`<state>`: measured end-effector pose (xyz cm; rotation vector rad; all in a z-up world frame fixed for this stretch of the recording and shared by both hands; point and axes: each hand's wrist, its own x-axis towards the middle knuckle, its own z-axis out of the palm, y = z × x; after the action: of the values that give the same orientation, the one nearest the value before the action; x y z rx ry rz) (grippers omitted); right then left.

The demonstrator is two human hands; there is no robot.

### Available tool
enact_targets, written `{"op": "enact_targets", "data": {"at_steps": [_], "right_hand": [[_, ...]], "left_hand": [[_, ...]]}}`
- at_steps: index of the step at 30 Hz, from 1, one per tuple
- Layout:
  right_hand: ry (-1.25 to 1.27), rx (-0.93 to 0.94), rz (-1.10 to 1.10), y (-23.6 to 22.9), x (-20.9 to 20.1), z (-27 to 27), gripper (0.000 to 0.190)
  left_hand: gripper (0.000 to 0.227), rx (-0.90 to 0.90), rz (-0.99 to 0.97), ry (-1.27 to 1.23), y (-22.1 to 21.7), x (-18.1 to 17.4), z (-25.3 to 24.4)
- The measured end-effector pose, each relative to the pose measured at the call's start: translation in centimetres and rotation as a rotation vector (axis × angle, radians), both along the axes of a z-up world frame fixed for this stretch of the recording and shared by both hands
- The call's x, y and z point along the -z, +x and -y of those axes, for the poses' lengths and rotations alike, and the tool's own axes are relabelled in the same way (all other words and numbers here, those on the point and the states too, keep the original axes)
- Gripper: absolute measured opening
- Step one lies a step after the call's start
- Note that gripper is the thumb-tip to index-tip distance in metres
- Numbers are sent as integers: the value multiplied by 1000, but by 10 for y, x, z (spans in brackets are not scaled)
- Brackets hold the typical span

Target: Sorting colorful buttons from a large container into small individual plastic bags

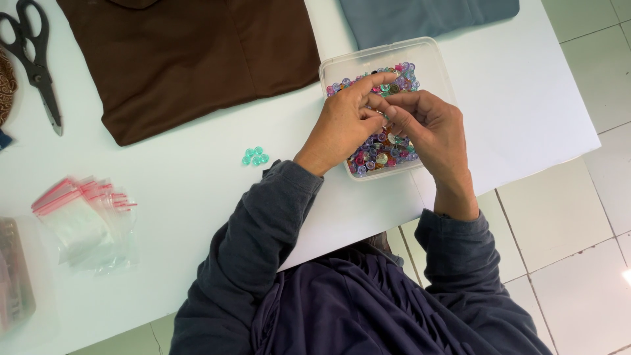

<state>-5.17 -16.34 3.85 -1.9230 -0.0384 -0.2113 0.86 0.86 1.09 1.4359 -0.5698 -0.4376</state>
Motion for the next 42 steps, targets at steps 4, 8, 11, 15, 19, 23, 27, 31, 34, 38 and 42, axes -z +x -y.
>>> {"op": "enact_targets", "data": {"at_steps": [4,8,11,15,19,23,27,31,34,38,42], "right_hand": [[27,-20,30,-2,-7,-8,20],[42,-12,47,-2,0,-6,20],[59,-26,54,0,0,-12,18],[170,-49,-71,-6,-15,-33,8],[172,-130,-42,-2,-21,-61,10],[137,-193,-53,-2,-25,-93,12],[78,-271,-58,-3,-23,-125,11],[72,-348,88,5,7,-139,22],[-132,-305,173,0,7,-151,27],[-273,-281,131,0,33,-159,36],[-385,-279,81,2,58,-165,40]], "left_hand": [[64,-41,1,-7,-1,5,3],[64,-79,25,-4,-2,9,0],[63,-99,54,7,-4,6,-7],[59,-158,42,135,-21,-46,-36],[59,-214,185,209,-31,-55,-71],[62,-291,338,276,-42,-51,-107],[57,-308,290,299,-54,-57,-141],[54,-368,375,249,-56,-21,-166],[52,-424,385,343,-57,-2,-179],[56,-408,319,488,-57,14,-186],[69,-334,260,597,-58,25,-186]]}}
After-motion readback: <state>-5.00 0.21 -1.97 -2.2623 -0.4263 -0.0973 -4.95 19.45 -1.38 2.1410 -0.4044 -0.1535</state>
